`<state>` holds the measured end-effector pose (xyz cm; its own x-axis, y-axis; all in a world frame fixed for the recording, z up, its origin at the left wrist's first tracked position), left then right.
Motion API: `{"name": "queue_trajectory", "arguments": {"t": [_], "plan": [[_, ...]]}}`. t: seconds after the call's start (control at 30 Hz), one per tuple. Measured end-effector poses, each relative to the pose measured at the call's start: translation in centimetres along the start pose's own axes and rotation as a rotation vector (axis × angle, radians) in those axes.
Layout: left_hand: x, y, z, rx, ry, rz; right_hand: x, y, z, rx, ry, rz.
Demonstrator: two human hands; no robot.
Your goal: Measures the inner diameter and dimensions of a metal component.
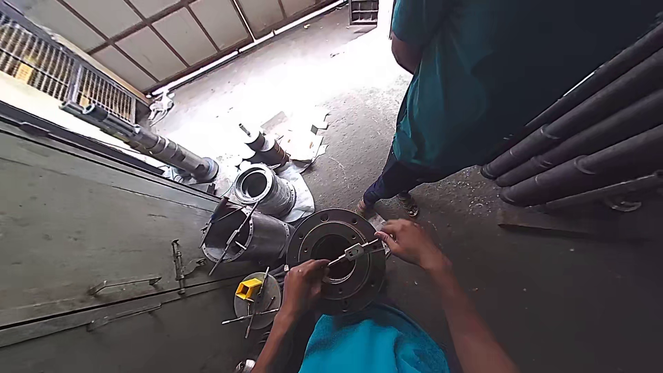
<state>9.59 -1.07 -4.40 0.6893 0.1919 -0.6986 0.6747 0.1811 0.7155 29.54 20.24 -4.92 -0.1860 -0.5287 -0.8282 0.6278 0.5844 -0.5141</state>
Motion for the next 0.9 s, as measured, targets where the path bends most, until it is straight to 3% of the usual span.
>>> {"name": "queue_trajectory", "arguments": {"t": [0.07, 0.2, 0.3, 0.37, 0.5, 0.6, 0.73, 0.83, 0.9], "plan": [[-0.5, -0.1, -2.1, 0.024, 0.028, -0.088, 1.6, 0.0, 2.0, 0.061, -0.032, -0.011], [0.4, -0.6, -9.2, 0.080, 0.110, -0.175, 5.9, -4.3, 7.5, 0.123, 0.128, 0.011], [1.9, -0.1, -12.0, 0.172, 0.086, -0.143, 6.6, -5.4, 8.4, 0.131, -0.051, 0.053], [0.7, -0.5, -10.1, 0.134, 0.086, -0.152, 5.2, -4.1, 7.5, 0.151, -0.178, 0.078], [-0.3, 0.1, -2.3, 0.044, 0.162, -0.003, 0.9, -0.2, 3.5, 0.192, -0.061, 0.044], [1.8, 0.6, 2.4, -0.147, 0.266, 0.280, 0.5, 0.0, -0.3, 0.057, -0.088, -0.039], [1.7, -1.1, -0.6, -0.500, 0.349, 0.673, 0.4, -0.3, 1.3, 0.051, -0.363, -0.023], [1.5, 0.1, -9.0, -0.455, 0.165, 0.596, 3.9, -2.6, 4.7, -0.005, -0.553, -0.253], [3.3, 3.6, -14.4, -0.308, -0.140, 0.407, 6.9, -6.0, 5.5, 0.048, -0.548, -0.410]]}}
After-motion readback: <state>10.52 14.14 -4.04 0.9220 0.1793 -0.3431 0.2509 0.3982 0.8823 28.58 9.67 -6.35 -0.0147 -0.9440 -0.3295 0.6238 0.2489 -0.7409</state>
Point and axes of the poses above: each hand's wrist, its own z-axis away from the middle knuckle, its own x-axis out of the palm, y = z × x, the point moved 6 cm from there along -z, towards the middle knuckle, and after that the axes turned 10 degrees about z, right-handed, at the moved point
